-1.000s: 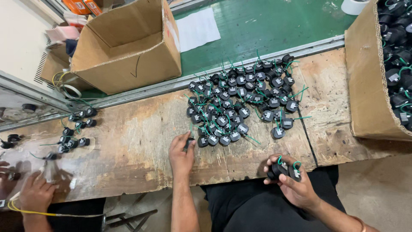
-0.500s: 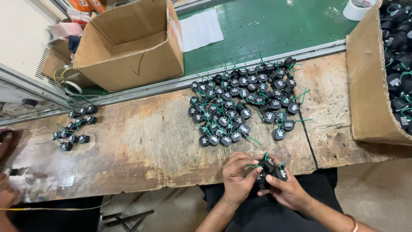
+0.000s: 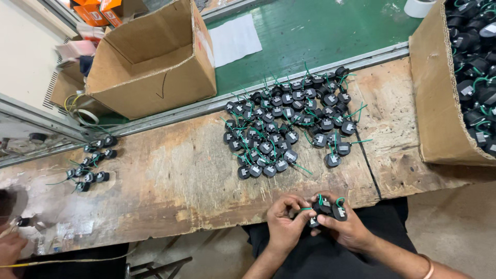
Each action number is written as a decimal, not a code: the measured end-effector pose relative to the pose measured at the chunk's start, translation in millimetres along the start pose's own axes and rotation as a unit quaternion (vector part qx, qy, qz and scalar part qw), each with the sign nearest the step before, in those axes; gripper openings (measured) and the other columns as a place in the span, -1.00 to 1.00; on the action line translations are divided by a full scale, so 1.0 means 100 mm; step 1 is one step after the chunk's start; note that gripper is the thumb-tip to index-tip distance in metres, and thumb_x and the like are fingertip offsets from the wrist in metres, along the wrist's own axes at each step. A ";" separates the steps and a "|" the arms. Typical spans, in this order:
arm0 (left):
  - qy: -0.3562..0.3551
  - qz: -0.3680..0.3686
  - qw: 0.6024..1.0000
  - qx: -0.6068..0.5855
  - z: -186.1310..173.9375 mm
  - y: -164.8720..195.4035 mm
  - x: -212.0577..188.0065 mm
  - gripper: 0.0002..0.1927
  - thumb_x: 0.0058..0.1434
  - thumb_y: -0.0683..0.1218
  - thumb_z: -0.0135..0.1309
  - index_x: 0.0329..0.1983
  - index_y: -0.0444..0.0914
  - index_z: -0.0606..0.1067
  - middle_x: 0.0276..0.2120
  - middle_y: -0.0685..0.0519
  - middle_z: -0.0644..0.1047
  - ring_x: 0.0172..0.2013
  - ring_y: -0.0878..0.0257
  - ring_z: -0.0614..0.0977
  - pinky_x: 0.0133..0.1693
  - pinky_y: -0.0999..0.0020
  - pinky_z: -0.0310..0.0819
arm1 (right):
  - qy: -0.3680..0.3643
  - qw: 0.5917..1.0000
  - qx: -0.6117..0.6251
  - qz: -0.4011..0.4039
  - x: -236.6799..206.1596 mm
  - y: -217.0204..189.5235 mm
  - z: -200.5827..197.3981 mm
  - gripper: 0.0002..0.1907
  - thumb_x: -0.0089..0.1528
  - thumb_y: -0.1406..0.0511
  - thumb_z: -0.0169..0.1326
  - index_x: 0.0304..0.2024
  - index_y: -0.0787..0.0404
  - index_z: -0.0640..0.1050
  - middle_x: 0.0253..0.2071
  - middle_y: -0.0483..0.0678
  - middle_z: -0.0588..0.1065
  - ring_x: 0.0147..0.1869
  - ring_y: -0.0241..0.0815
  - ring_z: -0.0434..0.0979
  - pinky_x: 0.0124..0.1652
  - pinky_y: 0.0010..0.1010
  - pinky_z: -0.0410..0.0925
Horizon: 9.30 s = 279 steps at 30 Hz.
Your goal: The person picks black round wired components one at a time from a workbench, manipulates the green wire of each component with both hands, and places the components into a cardboard box beside a full box of the same parts. A second worker at the left of the bench handles similar parts.
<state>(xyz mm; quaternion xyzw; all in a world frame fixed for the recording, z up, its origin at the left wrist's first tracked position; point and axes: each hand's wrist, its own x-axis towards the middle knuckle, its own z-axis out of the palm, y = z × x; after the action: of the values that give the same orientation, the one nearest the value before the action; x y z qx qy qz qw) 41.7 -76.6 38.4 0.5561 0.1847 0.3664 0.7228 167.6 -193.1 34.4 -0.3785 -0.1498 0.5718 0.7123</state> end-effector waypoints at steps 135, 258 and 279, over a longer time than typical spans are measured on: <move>-0.111 0.279 0.914 0.273 -0.36 0.49 0.32 -0.71 -0.01 -0.12 0.44 -0.25 -0.24 0.61 -0.14 0.03 0.66 -0.06 0.11 0.69 0.04 0.21 0.56 | -0.053 0.864 -0.480 -0.144 -0.01 -0.18 -0.03 -0.68 0.01 0.36 0.41 -0.20 0.25 0.62 -0.13 -0.02 0.64 0.01 -0.18 0.71 0.04 -0.33 0.46; 0.041 0.075 0.995 -0.041 -0.51 -0.04 0.21 -0.84 0.13 -0.32 0.25 -0.37 -0.31 0.47 -0.21 -0.03 0.55 -0.24 0.30 0.59 -0.20 0.36 0.56 | -0.042 0.923 -0.362 -0.125 -0.11 -0.09 -0.07 -0.50 -0.11 0.35 0.51 -0.17 0.25 0.58 -0.04 -0.01 0.39 0.07 -0.07 0.47 0.02 -0.28 0.37; 0.153 0.167 0.964 0.137 -0.56 0.15 0.31 -0.75 0.21 -0.40 0.11 -0.06 -0.34 0.50 -0.16 -0.02 0.62 -0.13 0.27 0.68 -0.06 0.39 0.64 | -0.032 0.897 -0.404 -0.175 -0.08 -0.17 -0.02 -0.52 0.05 0.28 0.41 0.00 0.22 0.58 -0.11 -0.03 0.54 0.06 -0.11 0.54 0.13 -0.27 0.34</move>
<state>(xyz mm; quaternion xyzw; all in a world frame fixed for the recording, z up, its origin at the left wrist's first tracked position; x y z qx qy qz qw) 19.7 -15.2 39.1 0.6104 0.2462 0.5336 0.5311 178.3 -202.5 47.1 -0.5827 -0.4542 0.3401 0.5819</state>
